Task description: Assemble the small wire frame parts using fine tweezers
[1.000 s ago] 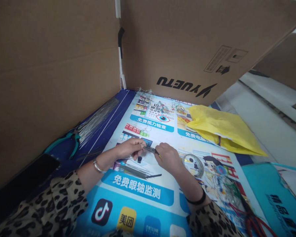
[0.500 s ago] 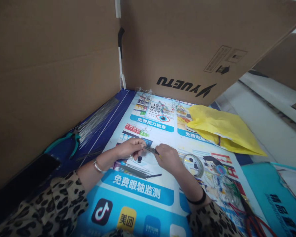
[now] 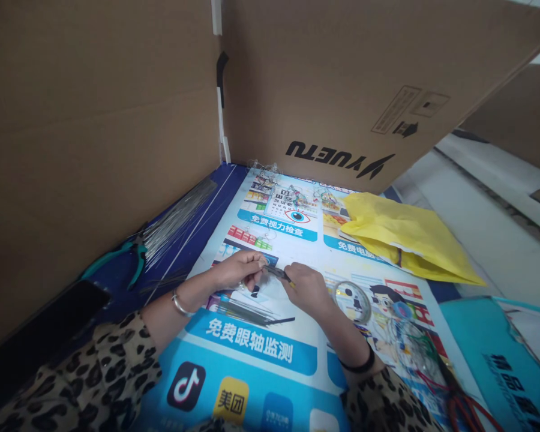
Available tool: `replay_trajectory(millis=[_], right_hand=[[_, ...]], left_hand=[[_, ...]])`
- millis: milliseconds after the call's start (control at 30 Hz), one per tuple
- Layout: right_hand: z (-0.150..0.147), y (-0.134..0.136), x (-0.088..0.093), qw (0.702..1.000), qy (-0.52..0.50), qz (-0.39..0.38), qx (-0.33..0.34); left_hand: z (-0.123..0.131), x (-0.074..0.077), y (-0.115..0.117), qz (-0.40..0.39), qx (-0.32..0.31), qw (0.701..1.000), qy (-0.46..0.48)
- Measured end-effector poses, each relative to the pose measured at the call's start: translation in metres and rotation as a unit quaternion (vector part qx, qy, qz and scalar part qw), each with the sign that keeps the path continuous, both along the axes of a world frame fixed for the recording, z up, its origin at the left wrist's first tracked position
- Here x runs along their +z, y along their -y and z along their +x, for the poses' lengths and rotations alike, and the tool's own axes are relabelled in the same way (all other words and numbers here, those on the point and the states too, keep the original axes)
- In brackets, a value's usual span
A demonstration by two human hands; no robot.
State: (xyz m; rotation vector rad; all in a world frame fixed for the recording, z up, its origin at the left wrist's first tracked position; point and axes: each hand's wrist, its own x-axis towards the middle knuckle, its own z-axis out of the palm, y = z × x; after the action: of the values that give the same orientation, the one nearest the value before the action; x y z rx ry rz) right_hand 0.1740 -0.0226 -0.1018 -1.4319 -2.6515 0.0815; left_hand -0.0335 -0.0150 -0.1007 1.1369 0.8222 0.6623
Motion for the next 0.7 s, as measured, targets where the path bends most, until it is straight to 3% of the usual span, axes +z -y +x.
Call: replay_trajectory(millis=[333, 700], right_hand=[[0.004, -0.005, -0.012, 0.995, -0.094, 0.016, -0.015], [0.005, -0.005, -0.009, 0.997, -0.073, -0.006, 0.001]], left_hand=[[-0.002, 0.003, -0.001, 0.048, 0.034, 0.997, 0.041], [-0.003, 0.006, 0.0, 0.058, 0.057, 0.996, 0.028]])
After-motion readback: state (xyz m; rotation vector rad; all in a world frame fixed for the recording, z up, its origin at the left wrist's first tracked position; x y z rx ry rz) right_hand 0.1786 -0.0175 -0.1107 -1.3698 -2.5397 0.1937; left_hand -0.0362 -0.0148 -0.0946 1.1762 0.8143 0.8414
